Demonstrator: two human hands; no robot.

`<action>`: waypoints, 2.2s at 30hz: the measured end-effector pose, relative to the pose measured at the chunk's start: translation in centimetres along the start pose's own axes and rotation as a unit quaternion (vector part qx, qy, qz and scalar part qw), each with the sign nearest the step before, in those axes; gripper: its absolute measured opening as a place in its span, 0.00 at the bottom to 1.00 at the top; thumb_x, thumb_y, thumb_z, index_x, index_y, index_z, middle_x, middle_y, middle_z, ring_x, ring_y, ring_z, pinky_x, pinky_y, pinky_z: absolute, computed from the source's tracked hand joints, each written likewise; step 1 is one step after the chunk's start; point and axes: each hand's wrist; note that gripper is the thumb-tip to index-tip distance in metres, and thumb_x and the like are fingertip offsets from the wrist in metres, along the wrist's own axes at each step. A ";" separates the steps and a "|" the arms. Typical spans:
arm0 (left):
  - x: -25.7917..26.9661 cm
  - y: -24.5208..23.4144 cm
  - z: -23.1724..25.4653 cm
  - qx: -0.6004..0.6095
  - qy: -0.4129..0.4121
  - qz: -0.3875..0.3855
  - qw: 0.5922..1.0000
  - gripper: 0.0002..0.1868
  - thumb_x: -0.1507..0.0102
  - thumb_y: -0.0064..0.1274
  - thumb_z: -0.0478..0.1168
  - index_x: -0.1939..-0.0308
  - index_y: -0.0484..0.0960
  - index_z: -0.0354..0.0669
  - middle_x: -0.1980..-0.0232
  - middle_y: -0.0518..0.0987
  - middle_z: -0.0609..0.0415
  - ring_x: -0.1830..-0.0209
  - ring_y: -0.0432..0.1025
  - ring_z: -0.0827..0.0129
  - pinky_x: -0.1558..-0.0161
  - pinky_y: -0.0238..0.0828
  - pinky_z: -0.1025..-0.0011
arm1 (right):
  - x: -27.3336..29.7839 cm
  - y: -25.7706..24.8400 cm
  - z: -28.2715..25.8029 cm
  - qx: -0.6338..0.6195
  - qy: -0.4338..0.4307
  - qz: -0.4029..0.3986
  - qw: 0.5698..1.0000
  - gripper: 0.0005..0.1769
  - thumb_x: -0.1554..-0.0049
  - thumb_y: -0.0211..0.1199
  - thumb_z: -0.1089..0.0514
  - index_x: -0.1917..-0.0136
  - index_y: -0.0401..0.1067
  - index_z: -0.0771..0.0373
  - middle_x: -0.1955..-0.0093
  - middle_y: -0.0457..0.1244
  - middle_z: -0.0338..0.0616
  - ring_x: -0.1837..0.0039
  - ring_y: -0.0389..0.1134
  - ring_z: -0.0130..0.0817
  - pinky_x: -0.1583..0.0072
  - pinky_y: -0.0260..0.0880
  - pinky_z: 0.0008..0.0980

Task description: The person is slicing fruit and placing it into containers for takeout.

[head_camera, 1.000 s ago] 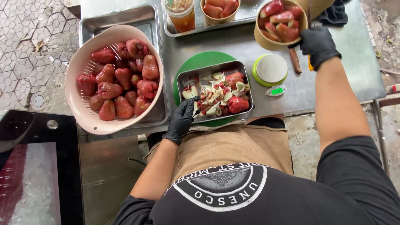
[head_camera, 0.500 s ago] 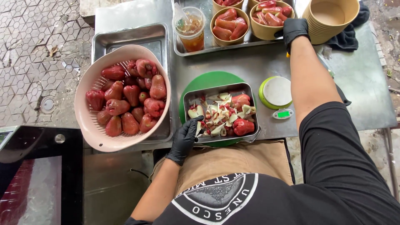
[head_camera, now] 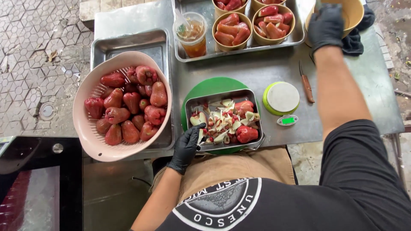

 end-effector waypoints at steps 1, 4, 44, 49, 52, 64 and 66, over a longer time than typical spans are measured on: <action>0.2 0.1 -0.2 0.001 -0.003 0.000 1.000 0.16 0.28 0.44 0.43 0.41 0.83 0.48 0.56 0.83 0.65 0.64 0.76 0.85 0.72 0.67 0.83 | -0.1 -2.7 -0.4 0.000 0.000 -0.003 1.000 0.11 0.37 0.60 0.58 0.49 0.74 0.69 0.46 0.69 0.63 0.40 0.69 0.61 0.35 0.70 0.52; 0.1 0.1 -0.2 -0.022 -0.006 0.007 1.000 0.16 0.27 0.45 0.43 0.40 0.84 0.48 0.58 0.83 0.65 0.68 0.70 0.86 0.72 0.66 0.84 | -0.6 -7.6 -0.5 -0.004 0.141 -0.262 0.955 0.19 0.40 0.65 0.50 0.45 0.77 0.69 0.48 0.66 0.69 0.46 0.67 0.67 0.45 0.67 0.57; -2.9 5.9 3.0 0.479 0.026 0.025 0.877 0.32 0.28 0.36 0.64 0.45 0.81 0.40 0.54 0.83 0.51 0.60 0.78 0.67 0.62 0.77 0.72 | 22.5 -34.1 -33.5 -0.522 -0.003 -0.229 0.821 0.33 0.35 0.50 0.67 0.17 0.52 0.61 0.51 0.61 0.53 0.51 0.63 0.40 0.45 0.67 0.34; -2.5 7.5 1.4 0.458 0.133 0.024 0.879 0.30 0.23 0.37 0.62 0.41 0.80 0.39 0.49 0.82 0.51 0.53 0.76 0.66 0.56 0.76 0.69 | 22.9 -33.6 -36.1 -0.466 -0.140 -0.119 0.866 0.36 0.33 0.53 0.68 0.16 0.48 0.59 0.50 0.63 0.61 0.49 0.66 0.52 0.44 0.67 0.39; -1.5 7.8 1.5 0.444 0.158 0.046 0.881 0.29 0.25 0.37 0.60 0.37 0.77 0.41 0.40 0.80 0.52 0.42 0.75 0.66 0.41 0.75 0.69 | 23.2 -33.2 -36.7 -0.480 -0.099 -0.186 0.852 0.38 0.36 0.54 0.69 0.16 0.48 0.60 0.57 0.63 0.57 0.56 0.66 0.48 0.48 0.68 0.38; -3.1 9.4 -3.2 0.471 0.111 0.009 0.875 0.29 0.21 0.36 0.59 0.38 0.77 0.35 0.42 0.78 0.47 0.43 0.74 0.64 0.39 0.71 0.67 | 21.9 -30.5 -36.3 -0.436 -0.065 -0.163 0.883 0.35 0.35 0.56 0.67 0.17 0.51 0.62 0.43 0.67 0.61 0.44 0.71 0.53 0.43 0.70 0.41; -2.8 9.2 -3.0 0.452 0.122 0.013 0.883 0.28 0.20 0.38 0.56 0.38 0.77 0.32 0.42 0.78 0.46 0.43 0.74 0.62 0.38 0.70 0.65 | 21.8 -30.0 -36.2 -0.491 -0.081 -0.135 0.857 0.29 0.31 0.54 0.67 0.19 0.56 0.62 0.31 0.65 0.58 0.33 0.70 0.47 0.34 0.69 0.39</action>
Point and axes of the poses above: each hand's wrist, its own x-axis away from the middle knuckle, its own y-axis out of the palm, z = x × y
